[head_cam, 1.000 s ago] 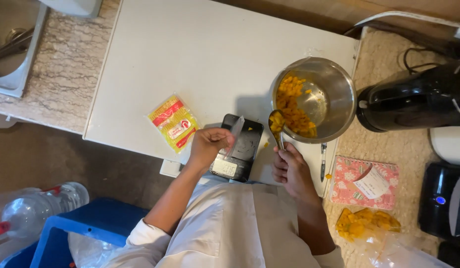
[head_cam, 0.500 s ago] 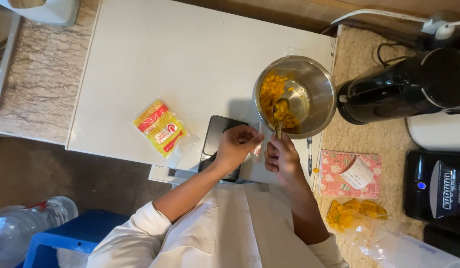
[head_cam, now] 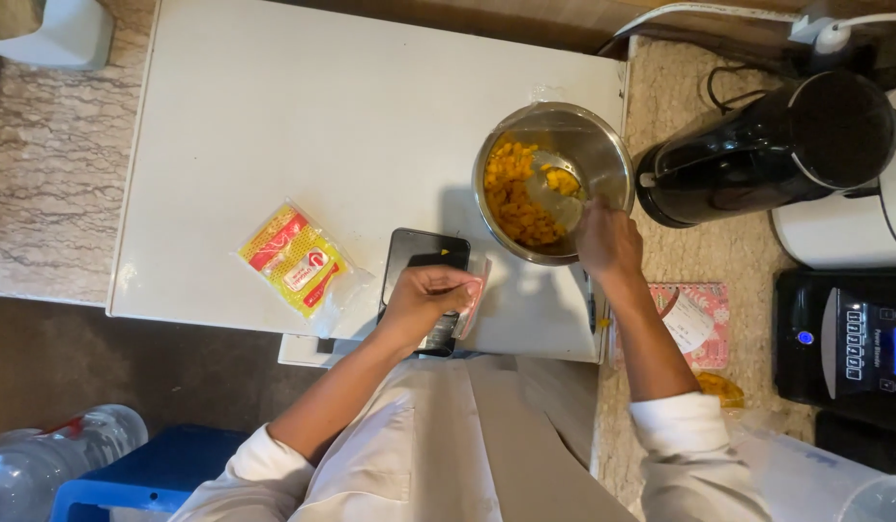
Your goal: Portioning diced food from a bowl into small plastic bags using a spoon and a digital scale.
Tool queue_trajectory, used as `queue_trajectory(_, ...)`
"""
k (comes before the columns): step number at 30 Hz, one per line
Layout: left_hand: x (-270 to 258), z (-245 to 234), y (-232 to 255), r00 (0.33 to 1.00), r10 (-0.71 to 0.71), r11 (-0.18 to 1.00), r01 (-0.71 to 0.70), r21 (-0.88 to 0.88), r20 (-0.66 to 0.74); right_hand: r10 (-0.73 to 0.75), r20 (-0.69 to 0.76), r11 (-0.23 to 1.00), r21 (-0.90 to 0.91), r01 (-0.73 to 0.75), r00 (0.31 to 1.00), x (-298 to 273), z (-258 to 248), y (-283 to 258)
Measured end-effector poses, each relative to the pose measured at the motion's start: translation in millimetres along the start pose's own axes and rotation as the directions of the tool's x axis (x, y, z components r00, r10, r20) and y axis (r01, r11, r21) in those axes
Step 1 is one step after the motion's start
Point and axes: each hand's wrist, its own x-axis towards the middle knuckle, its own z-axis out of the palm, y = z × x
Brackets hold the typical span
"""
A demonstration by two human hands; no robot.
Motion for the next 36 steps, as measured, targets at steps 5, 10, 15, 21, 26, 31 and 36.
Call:
queue_trajectory(5,-5.4,-11.6,-10.9,0.999,0.023,0.998,-0.026,-0.055,-0.043,-0.190,-0.010,0.893,-0.416,0.168,0.982,33.7,28.5,-6.5)
queue_trajectory(10,-14.2,-13.7,-9.2,0.996,0.047,0.995,-0.053,-0.082,-0.075,-0.165,0.023,0.889,-0.430,0.159,0.986,20.2,6.9,-23.0)
queue_trajectory(15,-11.1,-8.0,-1.1,0.989,0.094,0.995,-0.096,-0.014,-0.116,0.032,-0.014,0.946,-0.322,-0.035,0.999,38.9,10.7,20.0)
queue_trajectory(21,-7.0,-0.5,12.4,0.963,0.196,0.972,-0.166,0.165,-0.183,0.084,0.075,0.883,0.456,-0.109,0.994,-60.1,-67.3,-50.0)
queue_trajectory(26,4.3,10.6,19.9,0.935,0.288,0.909,-0.198,0.365,-0.208,-0.059,0.166,0.296,0.945,-0.142,0.984,-92.7,-9.5,-65.1)
queue_trajectory(31,-3.2,20.1,24.2,0.928,0.306,0.908,-0.217,0.358,-0.214,-0.140,-0.116,0.180,0.974,0.140,0.983,-116.9,25.1,-88.4)
queue_trajectory(36,-8.4,21.6,24.3,0.821,0.540,0.746,-0.365,0.557,-0.185,-0.132,-0.163,0.128,0.975,0.179,0.978,-119.7,23.5,-101.1)
